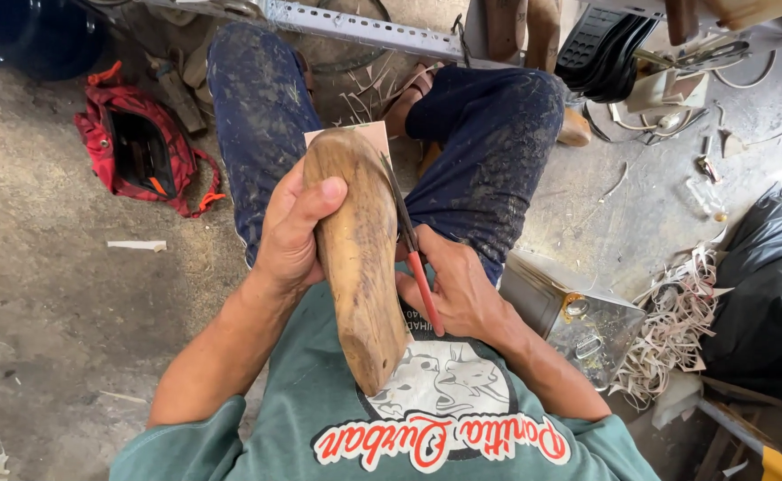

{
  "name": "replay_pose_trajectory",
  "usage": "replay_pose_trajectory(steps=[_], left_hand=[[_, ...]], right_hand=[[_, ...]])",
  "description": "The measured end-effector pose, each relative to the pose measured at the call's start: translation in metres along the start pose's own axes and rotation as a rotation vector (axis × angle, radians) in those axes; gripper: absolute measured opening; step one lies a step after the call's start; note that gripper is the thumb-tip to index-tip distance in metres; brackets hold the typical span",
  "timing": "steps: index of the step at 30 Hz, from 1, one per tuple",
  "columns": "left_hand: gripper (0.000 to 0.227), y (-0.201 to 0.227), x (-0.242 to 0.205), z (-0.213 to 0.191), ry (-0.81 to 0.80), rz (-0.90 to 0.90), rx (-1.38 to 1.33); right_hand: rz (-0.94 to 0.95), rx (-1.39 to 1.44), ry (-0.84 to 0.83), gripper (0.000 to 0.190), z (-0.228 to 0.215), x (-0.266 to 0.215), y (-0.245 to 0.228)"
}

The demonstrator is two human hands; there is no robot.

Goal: The person sits on the floor and uses red-handled shears to trim excess material from the edges of a wooden shoe last. They repeatedly trim the perimeter, rotate the last, and place it on a nearby shelf before continuing.

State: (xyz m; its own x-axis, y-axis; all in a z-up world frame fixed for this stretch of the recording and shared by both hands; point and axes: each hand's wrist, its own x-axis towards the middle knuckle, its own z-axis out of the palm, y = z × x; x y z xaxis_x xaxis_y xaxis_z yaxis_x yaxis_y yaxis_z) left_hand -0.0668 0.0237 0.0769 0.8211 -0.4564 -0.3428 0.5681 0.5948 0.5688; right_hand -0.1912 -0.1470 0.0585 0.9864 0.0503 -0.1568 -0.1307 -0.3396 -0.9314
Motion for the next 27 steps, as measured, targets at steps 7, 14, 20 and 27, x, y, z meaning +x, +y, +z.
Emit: replay_pose_trajectory(steps=[7, 14, 20, 27], left_hand=[[0.022, -0.004, 0.003, -0.005, -0.058, -0.014, 0.016], [0.023, -0.002, 0.003, -0.002, -0.059, -0.025, 0.03], [0.023, -0.005, 0.008, -0.004, -0.071, -0.055, 0.041], [0.021, 0.0, 0.008, 0.009, -0.075, -0.078, 0.029]], right_hand=[[0.017, 0.151, 0.067, 0.015, 0.004, -0.004, 0.006], [0.044, 0.245, 0.095, 0.013, -0.004, -0.002, -0.002], [0.032, 0.203, 0.116, 0.017, -0.012, 0.003, -0.004], [0.019, 0.092, 0.115, 0.023, -0.017, 0.01, -0.007]])
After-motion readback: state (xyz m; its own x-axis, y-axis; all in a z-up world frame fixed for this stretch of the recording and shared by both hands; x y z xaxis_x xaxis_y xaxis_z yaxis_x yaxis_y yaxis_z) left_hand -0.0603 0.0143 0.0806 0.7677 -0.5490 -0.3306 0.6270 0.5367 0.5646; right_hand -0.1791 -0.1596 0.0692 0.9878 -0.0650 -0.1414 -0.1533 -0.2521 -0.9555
